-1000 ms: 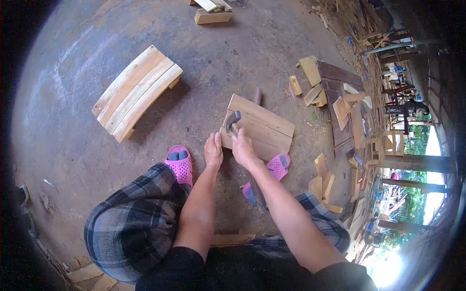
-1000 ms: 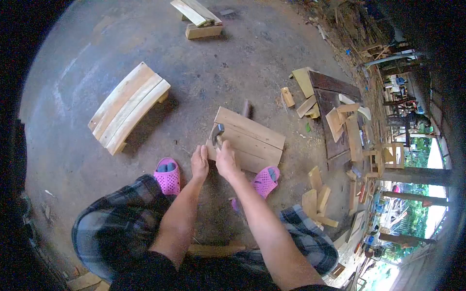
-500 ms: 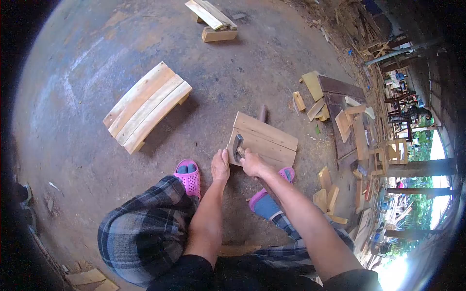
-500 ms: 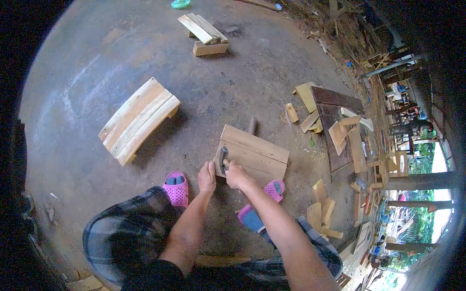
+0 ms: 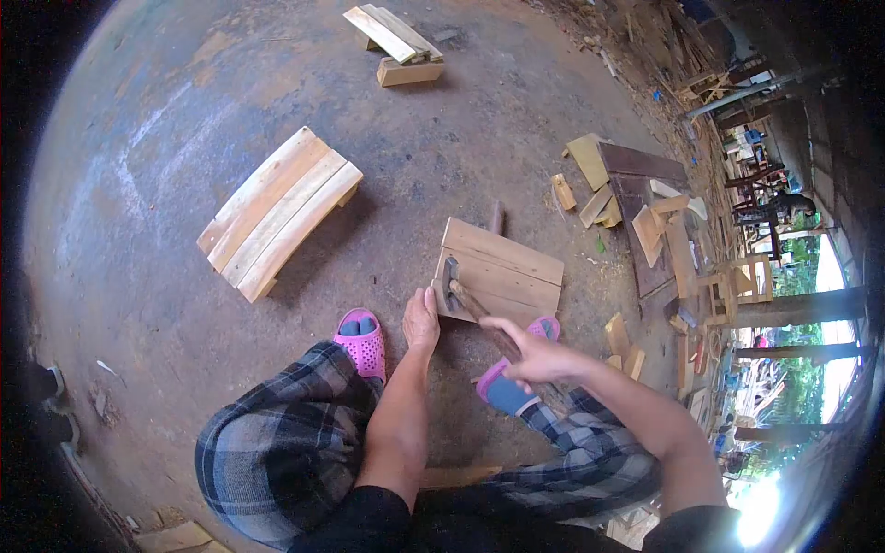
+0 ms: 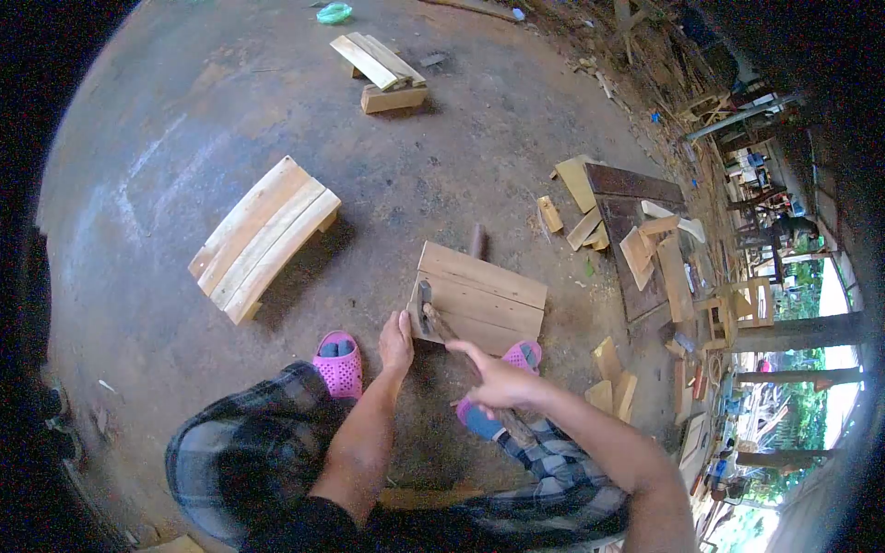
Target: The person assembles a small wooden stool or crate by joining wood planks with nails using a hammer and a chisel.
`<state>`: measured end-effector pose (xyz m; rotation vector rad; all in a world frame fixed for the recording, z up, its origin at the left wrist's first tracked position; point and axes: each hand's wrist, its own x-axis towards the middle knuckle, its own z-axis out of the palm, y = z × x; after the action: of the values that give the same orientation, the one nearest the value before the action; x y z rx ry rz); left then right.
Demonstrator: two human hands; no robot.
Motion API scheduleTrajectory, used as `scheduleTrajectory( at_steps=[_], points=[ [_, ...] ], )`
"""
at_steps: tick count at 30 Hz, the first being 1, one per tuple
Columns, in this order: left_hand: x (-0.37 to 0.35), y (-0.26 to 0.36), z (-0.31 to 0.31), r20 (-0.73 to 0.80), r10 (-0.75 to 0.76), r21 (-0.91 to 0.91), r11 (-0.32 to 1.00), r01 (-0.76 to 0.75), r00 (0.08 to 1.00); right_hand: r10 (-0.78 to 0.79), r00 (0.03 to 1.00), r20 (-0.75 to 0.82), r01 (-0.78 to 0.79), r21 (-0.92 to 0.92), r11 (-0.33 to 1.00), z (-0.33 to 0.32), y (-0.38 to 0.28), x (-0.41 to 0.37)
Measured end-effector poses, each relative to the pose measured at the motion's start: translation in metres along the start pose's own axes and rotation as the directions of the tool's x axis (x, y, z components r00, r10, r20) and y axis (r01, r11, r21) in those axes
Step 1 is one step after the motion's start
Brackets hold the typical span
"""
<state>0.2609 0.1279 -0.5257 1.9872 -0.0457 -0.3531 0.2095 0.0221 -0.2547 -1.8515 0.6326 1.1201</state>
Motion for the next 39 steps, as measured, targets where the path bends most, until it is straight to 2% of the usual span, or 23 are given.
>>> scheduleTrajectory(
  at_steps=[2,3,4,5,6,8,9,10,12,13,14,16,21,28,30,33,37,39],
  points=[
    [-0.002,0.001,-0.001,0.001,0.010,-0.006,1.000,-0.010,1.000,-0.068,0.997,0.042,0.062,0.122,0.991,0.006,0.019,-0.025],
    [-0.002,0.003,-0.003,0.032,-0.013,0.006,1.000,0.013,0.999,-0.065,0.997,0.034,0.060,0.127,0.990,0.013,0.030,-0.034],
    [0.000,0.003,-0.004,0.061,-0.034,0.019,0.999,0.033,0.998,-0.315,0.939,-0.137,0.314,-0.026,0.949,0.021,0.039,-0.043],
    [0.004,-0.005,-0.001,0.113,-0.012,0.040,0.999,0.008,0.994,-0.559,0.789,-0.255,0.515,-0.221,0.828,0.028,0.047,-0.050],
    [0.004,-0.003,0.001,0.112,-0.005,0.040,0.999,0.001,0.994,-0.562,0.785,-0.260,0.518,-0.223,0.826,0.038,0.041,-0.062],
    [0.003,-0.003,-0.002,0.105,-0.026,0.071,0.997,0.019,0.994,-0.365,0.697,-0.617,0.392,-0.098,0.915,0.067,0.016,-0.084],
    [0.003,-0.002,-0.004,0.102,-0.008,0.076,0.997,0.000,0.995,-0.491,0.512,-0.705,0.362,-0.341,0.867,0.078,0.025,-0.077],
    [0.001,-0.001,-0.004,0.100,-0.007,0.087,0.996,-0.001,0.995,-0.490,0.512,-0.705,0.370,-0.334,0.867,0.087,0.034,-0.069],
    [0.000,0.001,-0.001,0.033,0.031,0.073,0.997,-0.033,0.999,-0.514,0.191,-0.837,0.442,-0.394,0.806,0.098,0.048,-0.050],
    [0.000,0.001,-0.001,0.033,0.032,0.082,0.996,-0.034,0.999,-0.518,0.053,-0.854,0.446,-0.444,0.777,0.098,0.049,-0.040],
    [0.002,0.001,-0.001,0.081,0.012,0.102,0.995,-0.021,0.997,-0.514,0.054,-0.856,0.452,-0.437,0.777,0.095,0.046,-0.035],
    [0.003,-0.003,-0.002,0.133,-0.010,0.136,0.991,-0.008,0.991,-0.544,-0.089,-0.834,0.392,-0.531,0.751,0.088,0.038,-0.028],
    [-0.002,-0.001,0.001,0.022,0.104,0.136,0.985,-0.107,0.994,-0.514,-0.079,-0.854,0.376,-0.503,0.778,0.074,0.020,-0.029],
    [0.000,-0.003,0.003,0.089,0.048,0.135,0.989,-0.060,0.995,-0.446,0.003,-0.895,0.359,-0.415,0.836,0.059,-0.014,-0.028],
    [-0.003,-0.004,0.004,0.022,0.091,0.136,0.986,-0.093,0.996,-0.441,0.026,-0.897,0.353,-0.405,0.844,0.053,-0.023,-0.027],
    [0.001,-0.014,0.008,0.088,0.067,0.128,0.989,-0.078,0.994,-0.443,0.035,-0.896,0.352,-0.404,0.845,0.042,-0.035,-0.025],
    [-0.003,-0.002,0.004,0.047,0.125,0.149,0.980,-0.131,0.991,-0.460,0.033,-0.888,0.389,-0.412,0.824,0.031,-0.037,-0.025],
    [0.001,-0.002,0.001,0.159,-0.044,0.220,0.976,0.008,0.986,-0.469,0.027,-0.883,0.381,-0.424,0.821,0.041,-0.028,-0.026]
  ],
)
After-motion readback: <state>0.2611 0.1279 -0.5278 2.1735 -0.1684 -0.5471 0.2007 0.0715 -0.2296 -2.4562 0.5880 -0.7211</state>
